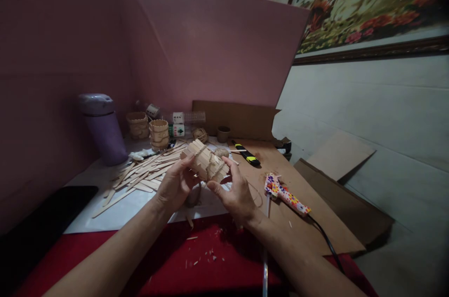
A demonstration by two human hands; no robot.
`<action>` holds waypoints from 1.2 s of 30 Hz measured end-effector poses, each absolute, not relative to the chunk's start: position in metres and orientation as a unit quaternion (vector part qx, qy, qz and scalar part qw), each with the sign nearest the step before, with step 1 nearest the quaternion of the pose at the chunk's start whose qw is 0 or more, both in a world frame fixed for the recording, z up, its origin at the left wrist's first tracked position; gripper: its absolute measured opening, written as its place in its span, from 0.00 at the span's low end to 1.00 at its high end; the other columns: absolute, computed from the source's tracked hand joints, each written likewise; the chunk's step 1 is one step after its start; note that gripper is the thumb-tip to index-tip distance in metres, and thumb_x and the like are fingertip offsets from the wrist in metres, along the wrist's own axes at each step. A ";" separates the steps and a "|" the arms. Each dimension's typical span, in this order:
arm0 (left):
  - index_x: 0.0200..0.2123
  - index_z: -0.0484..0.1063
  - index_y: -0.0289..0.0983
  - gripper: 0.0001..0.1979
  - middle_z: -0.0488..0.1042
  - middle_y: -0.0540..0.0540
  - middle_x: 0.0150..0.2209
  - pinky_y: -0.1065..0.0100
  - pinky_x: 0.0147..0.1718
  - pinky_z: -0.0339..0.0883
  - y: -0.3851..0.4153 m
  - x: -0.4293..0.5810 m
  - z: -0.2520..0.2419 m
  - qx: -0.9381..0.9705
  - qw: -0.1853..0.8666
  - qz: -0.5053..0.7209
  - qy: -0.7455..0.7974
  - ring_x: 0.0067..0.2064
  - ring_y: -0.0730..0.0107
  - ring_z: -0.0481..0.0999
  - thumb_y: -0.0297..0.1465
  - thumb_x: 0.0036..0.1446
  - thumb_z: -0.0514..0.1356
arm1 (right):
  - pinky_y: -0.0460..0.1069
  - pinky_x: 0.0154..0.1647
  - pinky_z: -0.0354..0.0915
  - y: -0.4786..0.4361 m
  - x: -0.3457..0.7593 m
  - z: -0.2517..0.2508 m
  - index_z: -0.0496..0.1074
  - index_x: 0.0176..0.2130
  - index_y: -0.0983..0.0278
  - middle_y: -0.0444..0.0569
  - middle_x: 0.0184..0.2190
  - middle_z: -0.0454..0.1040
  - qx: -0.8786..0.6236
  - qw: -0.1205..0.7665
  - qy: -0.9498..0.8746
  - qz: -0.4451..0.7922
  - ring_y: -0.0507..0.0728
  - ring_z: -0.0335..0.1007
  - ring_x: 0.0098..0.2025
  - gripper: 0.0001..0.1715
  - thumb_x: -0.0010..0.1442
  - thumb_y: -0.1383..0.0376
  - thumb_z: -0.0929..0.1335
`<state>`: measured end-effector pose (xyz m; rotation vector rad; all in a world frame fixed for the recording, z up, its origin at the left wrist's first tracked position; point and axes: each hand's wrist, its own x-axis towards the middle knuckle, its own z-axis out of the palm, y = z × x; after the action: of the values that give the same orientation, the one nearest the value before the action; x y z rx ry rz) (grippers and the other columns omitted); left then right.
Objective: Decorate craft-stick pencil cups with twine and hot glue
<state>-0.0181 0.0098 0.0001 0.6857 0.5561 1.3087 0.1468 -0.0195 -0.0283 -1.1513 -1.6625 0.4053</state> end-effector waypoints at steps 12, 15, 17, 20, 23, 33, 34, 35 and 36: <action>0.40 0.76 0.34 0.09 0.80 0.45 0.36 0.65 0.37 0.75 0.008 -0.013 0.002 0.288 0.726 0.575 0.244 0.35 0.67 0.78 0.30 0.57 0.65 | 0.64 0.56 0.69 -0.016 0.147 -0.031 0.60 0.61 0.62 0.59 0.54 0.69 -0.438 0.552 -0.709 -0.018 0.66 0.68 0.57 0.38 0.58 0.57 0.74; 0.42 0.76 0.35 0.12 0.80 0.44 0.38 0.64 0.37 0.75 0.008 -0.012 0.001 0.298 0.719 0.579 0.244 0.37 0.65 0.78 0.34 0.56 0.67 | 0.65 0.56 0.69 -0.015 0.147 -0.031 0.59 0.61 0.60 0.58 0.53 0.68 -0.427 0.552 -0.714 -0.061 0.66 0.68 0.56 0.38 0.57 0.61 0.74; 0.44 0.76 0.35 0.15 0.80 0.42 0.41 0.63 0.38 0.75 0.008 -0.013 0.000 0.305 0.715 0.580 0.244 0.39 0.63 0.79 0.37 0.56 0.67 | 0.65 0.56 0.69 -0.015 0.147 -0.032 0.59 0.62 0.60 0.59 0.54 0.67 -0.421 0.546 -0.720 -0.077 0.67 0.67 0.57 0.39 0.56 0.63 0.74; 0.46 0.75 0.36 0.18 0.80 0.41 0.43 0.62 0.40 0.75 0.009 -0.014 -0.002 0.311 0.711 0.584 0.238 0.41 0.61 0.80 0.39 0.54 0.68 | 0.66 0.56 0.69 -0.015 0.148 -0.032 0.57 0.62 0.60 0.60 0.55 0.66 -0.418 0.531 -0.731 -0.092 0.67 0.66 0.57 0.39 0.57 0.62 0.74; 0.46 0.75 0.36 0.19 0.80 0.42 0.42 0.64 0.39 0.76 0.009 -0.014 -0.003 0.307 0.708 0.590 0.238 0.40 0.63 0.80 0.38 0.53 0.69 | 0.66 0.58 0.68 -0.017 0.147 -0.032 0.56 0.63 0.59 0.59 0.55 0.65 -0.416 0.516 -0.740 -0.110 0.68 0.65 0.58 0.39 0.58 0.62 0.73; 0.44 0.75 0.34 0.13 0.81 0.44 0.40 0.63 0.39 0.77 0.006 -0.018 0.005 0.274 0.726 0.599 0.199 0.40 0.64 0.80 0.27 0.54 0.65 | 0.68 0.59 0.66 -0.023 0.149 -0.029 0.51 0.66 0.58 0.61 0.59 0.62 -0.386 0.474 -0.771 -0.179 0.69 0.62 0.62 0.38 0.63 0.65 0.68; 0.44 0.76 0.34 0.13 0.81 0.44 0.39 0.63 0.40 0.76 0.006 -0.019 0.006 0.272 0.728 0.600 0.191 0.39 0.64 0.80 0.26 0.54 0.64 | 0.68 0.60 0.66 -0.023 0.149 -0.028 0.50 0.67 0.59 0.62 0.60 0.62 -0.382 0.486 -0.769 -0.161 0.69 0.61 0.63 0.39 0.63 0.61 0.69; 0.43 0.76 0.34 0.13 0.82 0.44 0.38 0.63 0.41 0.76 0.007 -0.020 0.006 0.275 0.730 0.599 0.183 0.39 0.64 0.80 0.26 0.53 0.64 | 0.68 0.60 0.65 -0.024 0.150 -0.028 0.50 0.67 0.61 0.63 0.60 0.62 -0.381 0.502 -0.765 -0.135 0.70 0.61 0.63 0.42 0.62 0.56 0.70; 0.43 0.76 0.34 0.13 0.82 0.44 0.37 0.62 0.42 0.76 0.007 -0.022 0.007 0.281 0.731 0.596 0.178 0.39 0.63 0.80 0.26 0.52 0.63 | 0.68 0.60 0.65 -0.024 0.150 -0.028 0.50 0.67 0.62 0.64 0.61 0.63 -0.382 0.519 -0.758 -0.101 0.70 0.62 0.63 0.44 0.61 0.52 0.70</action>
<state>-0.0216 0.0066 0.0068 0.6190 0.3910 1.3121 0.1497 -0.0241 -0.0284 -0.9171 -1.8187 -0.2435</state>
